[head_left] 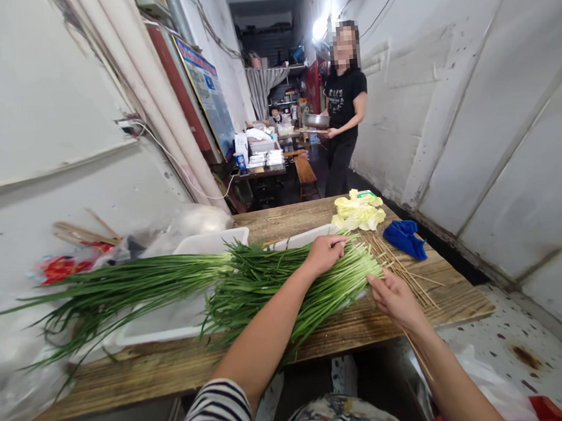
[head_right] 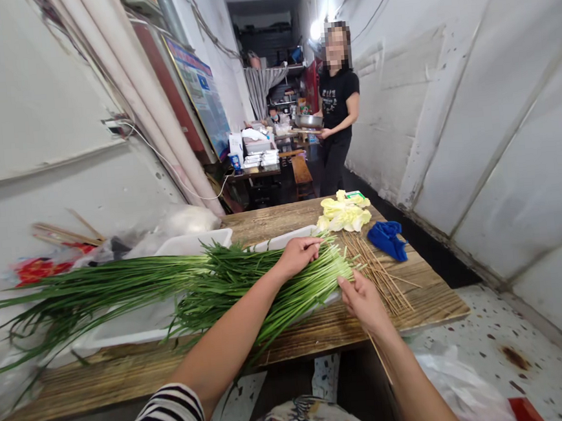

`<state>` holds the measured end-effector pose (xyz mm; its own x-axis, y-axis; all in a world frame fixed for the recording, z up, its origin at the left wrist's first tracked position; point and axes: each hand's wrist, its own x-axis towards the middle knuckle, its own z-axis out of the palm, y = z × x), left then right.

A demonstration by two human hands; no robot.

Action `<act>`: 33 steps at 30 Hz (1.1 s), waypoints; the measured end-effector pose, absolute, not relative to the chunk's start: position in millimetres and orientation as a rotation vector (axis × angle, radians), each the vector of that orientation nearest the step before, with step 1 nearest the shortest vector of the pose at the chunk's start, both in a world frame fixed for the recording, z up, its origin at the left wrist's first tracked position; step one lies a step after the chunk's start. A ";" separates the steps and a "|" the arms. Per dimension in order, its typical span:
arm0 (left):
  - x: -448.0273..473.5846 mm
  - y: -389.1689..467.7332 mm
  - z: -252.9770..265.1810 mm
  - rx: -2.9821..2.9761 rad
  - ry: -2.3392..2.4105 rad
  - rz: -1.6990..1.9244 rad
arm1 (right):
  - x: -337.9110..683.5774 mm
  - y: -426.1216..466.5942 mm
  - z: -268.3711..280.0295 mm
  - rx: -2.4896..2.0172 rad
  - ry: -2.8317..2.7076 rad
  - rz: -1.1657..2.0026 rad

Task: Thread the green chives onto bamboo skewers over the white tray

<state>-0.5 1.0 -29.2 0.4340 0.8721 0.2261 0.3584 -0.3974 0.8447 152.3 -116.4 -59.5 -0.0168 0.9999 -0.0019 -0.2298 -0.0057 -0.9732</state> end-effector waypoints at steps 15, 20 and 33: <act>0.1 1.8 -30.3 1.895 1.003 0.867 | 152.1 -116.3 -59.6 -1.040 -1.049 1.322; 0.2 0.5 -28.2 1.923 1.021 0.869 | 152.3 -115.7 -58.4 -1.045 -1.064 1.311; 0.2 -8.0 -16.0 2.113 1.030 0.726 | 153.1 -115.5 -59.8 -1.024 -1.043 1.336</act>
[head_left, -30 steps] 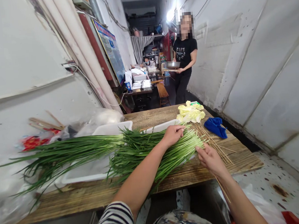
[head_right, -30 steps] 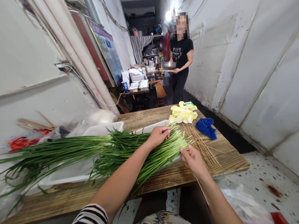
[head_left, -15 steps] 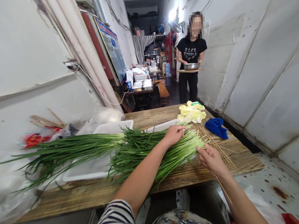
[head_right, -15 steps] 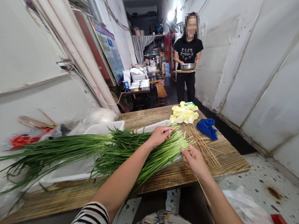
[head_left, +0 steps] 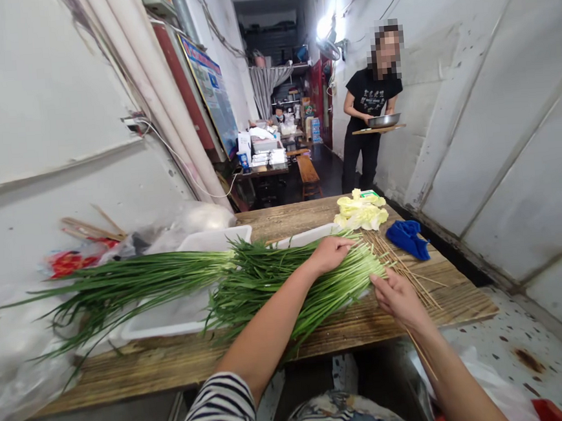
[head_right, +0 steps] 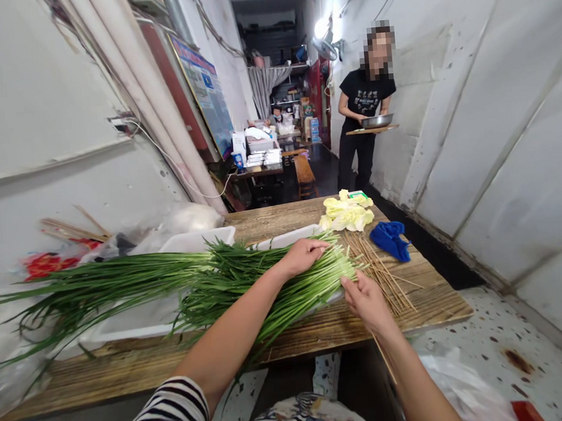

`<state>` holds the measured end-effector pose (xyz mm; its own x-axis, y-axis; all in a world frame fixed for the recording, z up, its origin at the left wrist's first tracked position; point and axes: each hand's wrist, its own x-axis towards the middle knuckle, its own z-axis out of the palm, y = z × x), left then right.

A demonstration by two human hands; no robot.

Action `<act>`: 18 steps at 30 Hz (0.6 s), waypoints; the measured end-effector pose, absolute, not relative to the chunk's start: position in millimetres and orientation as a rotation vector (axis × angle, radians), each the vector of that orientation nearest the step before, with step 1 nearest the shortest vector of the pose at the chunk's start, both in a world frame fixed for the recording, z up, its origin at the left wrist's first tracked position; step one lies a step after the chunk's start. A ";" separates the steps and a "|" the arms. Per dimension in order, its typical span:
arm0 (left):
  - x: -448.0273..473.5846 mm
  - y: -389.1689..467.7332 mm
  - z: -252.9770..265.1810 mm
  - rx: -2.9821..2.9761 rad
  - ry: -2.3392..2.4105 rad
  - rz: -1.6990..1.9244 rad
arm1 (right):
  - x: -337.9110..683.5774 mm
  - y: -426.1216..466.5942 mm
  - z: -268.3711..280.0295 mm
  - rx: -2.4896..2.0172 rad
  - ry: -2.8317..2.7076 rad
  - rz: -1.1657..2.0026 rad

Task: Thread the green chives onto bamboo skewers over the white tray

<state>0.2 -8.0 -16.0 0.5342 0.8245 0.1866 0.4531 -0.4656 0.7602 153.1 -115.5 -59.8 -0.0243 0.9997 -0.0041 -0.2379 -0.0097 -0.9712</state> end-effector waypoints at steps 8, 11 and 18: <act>-12.4 -2.3 -5.1 2.514 1.062 0.551 | 150.5 -119.8 -58.3 -1.037 -1.014 1.327; -13.6 5.3 -7.0 2.520 1.224 0.638 | 150.4 -120.7 -58.4 -1.052 -1.018 1.319; 2.8 18.0 -16.4 2.565 1.372 0.615 | 149.6 -119.7 -58.6 -1.048 -1.011 1.313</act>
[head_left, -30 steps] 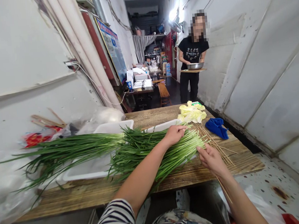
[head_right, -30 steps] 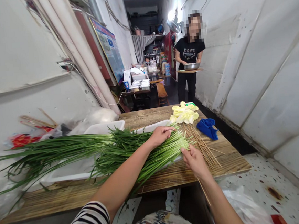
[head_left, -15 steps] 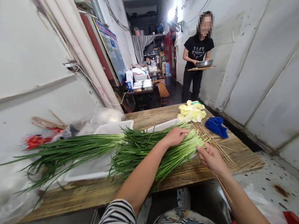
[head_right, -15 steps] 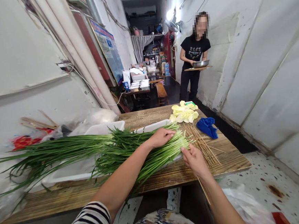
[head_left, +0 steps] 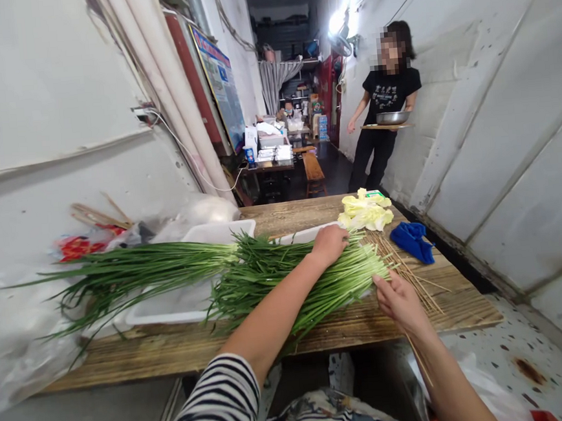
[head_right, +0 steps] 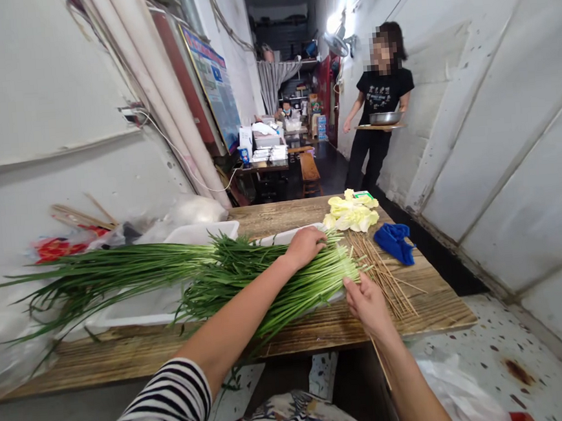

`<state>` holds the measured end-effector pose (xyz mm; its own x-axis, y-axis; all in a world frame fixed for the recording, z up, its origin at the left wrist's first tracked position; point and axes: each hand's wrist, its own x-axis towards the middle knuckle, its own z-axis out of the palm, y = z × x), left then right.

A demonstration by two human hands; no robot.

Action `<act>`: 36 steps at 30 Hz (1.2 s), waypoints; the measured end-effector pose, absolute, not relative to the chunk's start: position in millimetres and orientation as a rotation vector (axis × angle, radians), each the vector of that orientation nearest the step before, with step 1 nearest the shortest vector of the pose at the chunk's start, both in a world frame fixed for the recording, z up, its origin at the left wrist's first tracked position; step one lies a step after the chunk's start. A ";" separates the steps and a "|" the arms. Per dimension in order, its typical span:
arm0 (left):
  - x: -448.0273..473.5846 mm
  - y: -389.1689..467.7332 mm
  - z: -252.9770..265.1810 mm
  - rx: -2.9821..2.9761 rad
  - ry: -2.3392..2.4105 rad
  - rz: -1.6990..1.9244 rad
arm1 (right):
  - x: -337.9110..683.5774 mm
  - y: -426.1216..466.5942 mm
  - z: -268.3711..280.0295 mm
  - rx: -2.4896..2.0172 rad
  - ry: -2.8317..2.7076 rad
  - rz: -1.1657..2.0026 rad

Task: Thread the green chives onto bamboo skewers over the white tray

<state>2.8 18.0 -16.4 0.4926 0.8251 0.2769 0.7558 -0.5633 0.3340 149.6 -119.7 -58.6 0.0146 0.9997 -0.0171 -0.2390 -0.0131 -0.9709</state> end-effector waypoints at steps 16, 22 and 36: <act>-2.4 9.9 -18.7 2.418 1.232 0.827 | 151.5 -119.8 -57.7 -1.060 -1.028 1.336; -4.8 9.1 -21.5 2.142 1.124 0.862 | 150.4 -119.4 -56.5 -1.065 -1.021 1.329; -1.1 8.7 -22.3 2.054 1.072 0.880 | 152.1 -120.2 -56.3 -1.071 -1.052 1.318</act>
<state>-1.1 8.7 -22.3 0.4400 0.8596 0.2600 0.4223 -0.4535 0.7848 152.1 -120.2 -56.3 -0.0073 0.9998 -0.0209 -0.2014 -0.0219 -0.9793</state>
